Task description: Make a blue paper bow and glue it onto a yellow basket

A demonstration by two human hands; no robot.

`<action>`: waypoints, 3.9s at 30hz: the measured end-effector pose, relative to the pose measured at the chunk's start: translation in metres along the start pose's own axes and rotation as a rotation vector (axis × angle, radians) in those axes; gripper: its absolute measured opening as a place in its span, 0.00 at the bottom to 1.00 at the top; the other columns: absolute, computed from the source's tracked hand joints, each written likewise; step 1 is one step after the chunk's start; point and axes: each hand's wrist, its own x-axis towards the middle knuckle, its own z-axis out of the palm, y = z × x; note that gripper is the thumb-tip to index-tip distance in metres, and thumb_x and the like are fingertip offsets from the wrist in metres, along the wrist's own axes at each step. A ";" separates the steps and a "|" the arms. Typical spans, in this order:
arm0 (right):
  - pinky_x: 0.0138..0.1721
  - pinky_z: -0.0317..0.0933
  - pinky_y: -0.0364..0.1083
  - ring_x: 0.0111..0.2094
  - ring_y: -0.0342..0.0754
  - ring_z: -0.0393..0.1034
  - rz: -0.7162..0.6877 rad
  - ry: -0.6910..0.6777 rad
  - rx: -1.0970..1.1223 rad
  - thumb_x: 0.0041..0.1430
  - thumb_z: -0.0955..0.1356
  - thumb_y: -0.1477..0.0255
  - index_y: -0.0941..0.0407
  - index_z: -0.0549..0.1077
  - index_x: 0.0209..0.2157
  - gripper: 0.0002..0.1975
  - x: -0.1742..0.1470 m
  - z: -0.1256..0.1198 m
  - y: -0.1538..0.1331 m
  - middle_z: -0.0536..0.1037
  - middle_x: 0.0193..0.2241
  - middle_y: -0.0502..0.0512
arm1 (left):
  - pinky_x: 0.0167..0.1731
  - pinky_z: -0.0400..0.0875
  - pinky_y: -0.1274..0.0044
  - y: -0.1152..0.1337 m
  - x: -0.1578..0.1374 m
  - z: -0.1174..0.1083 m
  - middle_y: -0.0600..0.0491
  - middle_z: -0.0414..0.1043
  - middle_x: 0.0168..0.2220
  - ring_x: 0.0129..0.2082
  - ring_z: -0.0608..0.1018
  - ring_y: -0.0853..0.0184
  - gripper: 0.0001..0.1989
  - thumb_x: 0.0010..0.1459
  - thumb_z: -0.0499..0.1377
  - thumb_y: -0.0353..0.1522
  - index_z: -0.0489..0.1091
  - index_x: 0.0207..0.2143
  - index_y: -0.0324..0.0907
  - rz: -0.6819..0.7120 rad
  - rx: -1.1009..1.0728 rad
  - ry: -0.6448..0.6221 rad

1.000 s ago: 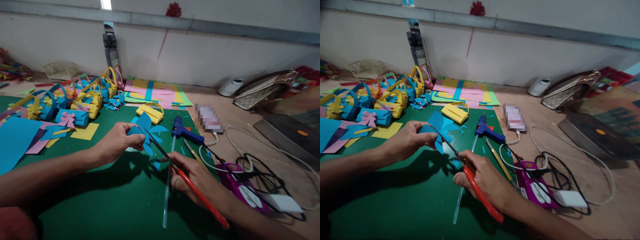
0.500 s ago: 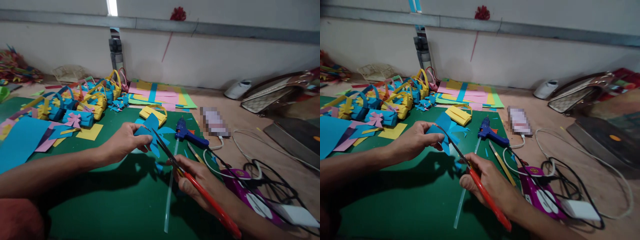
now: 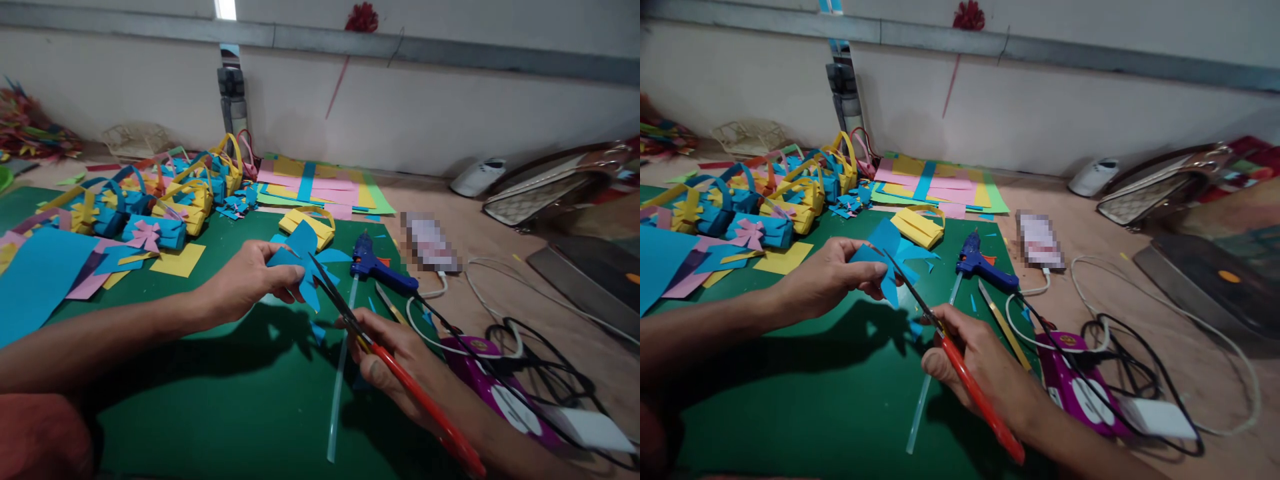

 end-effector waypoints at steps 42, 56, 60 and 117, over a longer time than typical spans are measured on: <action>0.22 0.47 0.42 0.22 0.41 0.50 0.101 0.037 -0.088 0.56 0.64 0.56 0.53 0.66 0.37 0.15 0.002 0.002 0.003 0.60 0.23 0.45 | 0.26 0.72 0.83 0.006 0.000 0.003 0.55 0.72 0.22 0.21 0.75 0.74 0.03 0.47 0.59 0.28 0.69 0.24 0.36 0.020 0.154 0.043; 0.23 0.47 0.43 0.23 0.41 0.51 0.094 0.035 -0.092 0.56 0.63 0.52 0.53 0.66 0.36 0.19 0.002 0.000 0.003 0.59 0.23 0.45 | 0.28 0.75 0.80 0.004 0.000 -0.001 0.56 0.73 0.21 0.23 0.77 0.71 0.02 0.46 0.59 0.29 0.68 0.23 0.38 -0.003 0.072 -0.003; 0.23 0.47 0.43 0.23 0.41 0.51 0.091 0.034 -0.091 0.56 0.63 0.53 0.53 0.66 0.36 0.18 0.001 0.001 0.003 0.60 0.23 0.45 | 0.28 0.75 0.80 0.005 -0.001 -0.001 0.55 0.74 0.22 0.23 0.77 0.71 0.03 0.45 0.59 0.29 0.69 0.24 0.38 -0.008 0.069 0.004; 0.18 0.46 0.40 0.18 0.38 0.48 0.242 0.059 0.063 0.51 0.67 0.68 0.56 0.71 0.35 0.09 0.006 0.003 -0.012 0.58 0.17 0.42 | 0.26 0.73 0.83 0.002 0.001 0.002 0.57 0.72 0.21 0.22 0.76 0.74 0.02 0.44 0.60 0.28 0.69 0.23 0.36 -0.013 0.061 0.024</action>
